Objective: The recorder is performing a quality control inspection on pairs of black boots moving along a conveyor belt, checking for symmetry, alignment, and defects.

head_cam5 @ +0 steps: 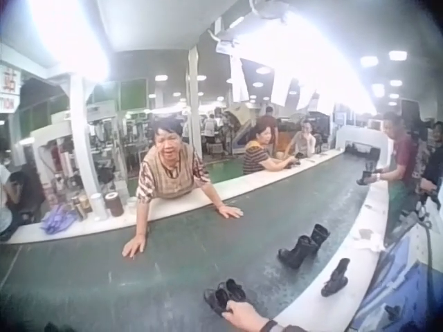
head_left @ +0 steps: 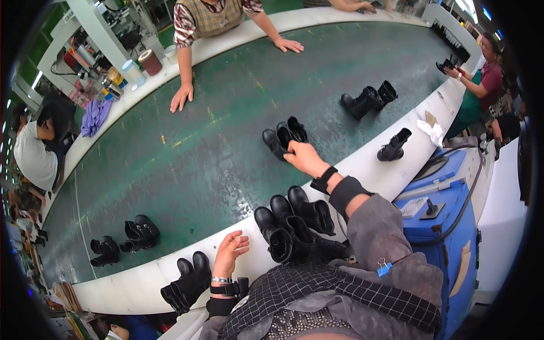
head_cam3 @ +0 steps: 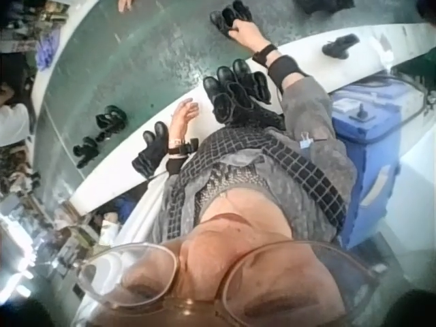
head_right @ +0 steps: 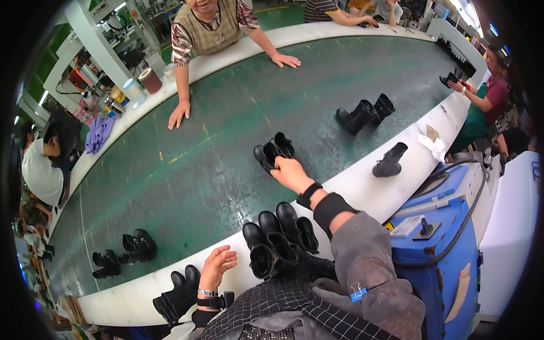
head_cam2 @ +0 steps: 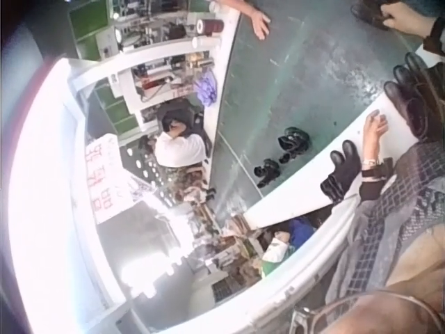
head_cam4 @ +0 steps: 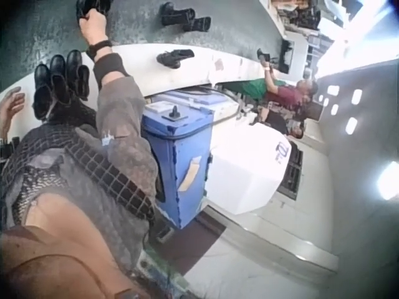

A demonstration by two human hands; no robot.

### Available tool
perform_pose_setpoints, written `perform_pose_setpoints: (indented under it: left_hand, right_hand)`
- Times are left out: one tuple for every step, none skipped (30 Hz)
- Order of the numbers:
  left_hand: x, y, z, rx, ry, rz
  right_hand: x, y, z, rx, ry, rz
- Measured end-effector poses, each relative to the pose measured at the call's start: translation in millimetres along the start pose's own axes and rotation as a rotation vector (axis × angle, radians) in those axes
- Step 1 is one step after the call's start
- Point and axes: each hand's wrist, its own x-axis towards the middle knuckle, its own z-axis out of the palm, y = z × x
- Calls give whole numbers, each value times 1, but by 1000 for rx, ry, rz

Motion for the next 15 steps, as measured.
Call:
perform_pose_setpoints:
  left_hand:
    - [-2,2,1,4,-7,12]
    - [2,7,2,-8,-6,1]
    - [-1,5,2,-10,-10,1]
    - [-5,1,2,-12,-17,2]
    - [-5,-1,3,-3,4,-9]
    - [-5,-2,4,8,23,-20]
    - [1,-3,4,8,16,-22]
    - [3,-3,3,2,18,-25]
    - [4,-2,3,3,13,-16]
    - [4,-4,3,1,12,-12]
    - [4,-3,4,4,15,-15]
    - [5,-1,5,8,13,-24]
    - [3,1,6,30,13,7]
    - [-3,2,9,52,10,36]
    - [0,11,12,32,-14,64]
  right_hand:
    - [-1,-1,5,47,115,-98]
    - [8,-5,4,41,87,-118]
    - [6,-8,5,88,86,-105]
    - [2,-10,5,136,88,-91]
    - [0,-15,-1,232,124,-35]
    - [-1,-17,-8,328,160,22]
    - [6,1,-6,418,189,51]
    - [0,-9,-21,595,147,123]
    - [-10,-17,-36,634,142,109]
    - [-20,-23,-49,673,133,98]
    - [-32,-28,-63,667,144,48]
    - [-47,-31,-77,659,156,4]
    - [-62,-34,-88,645,170,21]
    - [-82,-49,-100,711,238,16]
    - [-94,-55,-110,573,263,22]
